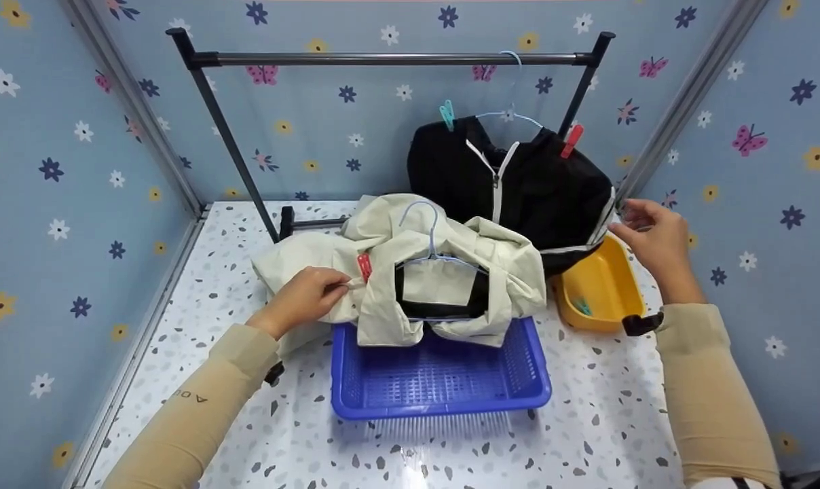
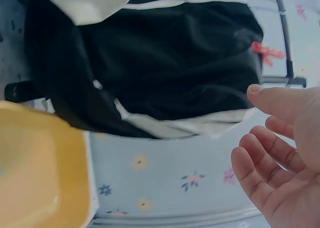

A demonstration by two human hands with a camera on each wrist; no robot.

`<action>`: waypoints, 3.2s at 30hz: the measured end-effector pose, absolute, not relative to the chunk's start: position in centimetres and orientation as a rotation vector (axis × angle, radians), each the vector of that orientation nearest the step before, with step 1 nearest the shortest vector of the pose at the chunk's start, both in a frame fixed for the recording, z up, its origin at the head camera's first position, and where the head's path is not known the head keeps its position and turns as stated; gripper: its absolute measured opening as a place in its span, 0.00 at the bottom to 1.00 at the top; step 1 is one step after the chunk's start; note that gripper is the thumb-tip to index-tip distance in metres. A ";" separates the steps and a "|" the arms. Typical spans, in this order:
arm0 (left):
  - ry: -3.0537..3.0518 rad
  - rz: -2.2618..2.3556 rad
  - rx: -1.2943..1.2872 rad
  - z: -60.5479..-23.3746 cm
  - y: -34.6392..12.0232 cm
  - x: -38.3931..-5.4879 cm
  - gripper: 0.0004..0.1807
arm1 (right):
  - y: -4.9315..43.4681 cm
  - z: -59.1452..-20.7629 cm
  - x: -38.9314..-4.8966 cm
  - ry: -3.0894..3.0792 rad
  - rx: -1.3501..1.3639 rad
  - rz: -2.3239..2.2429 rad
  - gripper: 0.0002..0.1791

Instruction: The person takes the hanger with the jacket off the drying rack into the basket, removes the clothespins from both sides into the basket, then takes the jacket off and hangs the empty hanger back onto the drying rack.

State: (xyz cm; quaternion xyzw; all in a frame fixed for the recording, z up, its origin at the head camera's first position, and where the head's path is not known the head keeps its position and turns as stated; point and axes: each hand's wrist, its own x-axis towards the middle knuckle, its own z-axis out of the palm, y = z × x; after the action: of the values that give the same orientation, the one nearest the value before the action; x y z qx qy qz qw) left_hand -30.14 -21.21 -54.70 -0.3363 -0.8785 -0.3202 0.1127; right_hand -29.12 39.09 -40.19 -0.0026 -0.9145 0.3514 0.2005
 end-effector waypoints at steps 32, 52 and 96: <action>-2.590 -0.898 -0.985 -55.3 -21.3 -30.8 0.09 | 27.7 -36.8 -28.3 -2.478 0.505 1.006 0.26; -2.599 -0.859 -0.975 -56.5 -21.8 -31.4 0.09 | 20.3 -37.2 -28.7 -2.498 0.824 0.932 0.25; -2.684 -0.880 -0.973 -50.4 -20.1 -27.5 0.07 | 7.0 -41.0 -29.2 -2.769 1.170 0.848 0.27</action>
State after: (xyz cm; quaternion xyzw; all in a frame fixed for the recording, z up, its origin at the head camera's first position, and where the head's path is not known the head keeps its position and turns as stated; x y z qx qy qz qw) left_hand -27.48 -20.09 -50.43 -0.3249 -0.8958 -0.2936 0.0769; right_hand -29.16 6.97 -41.04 0.3745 -0.8865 0.2715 0.0095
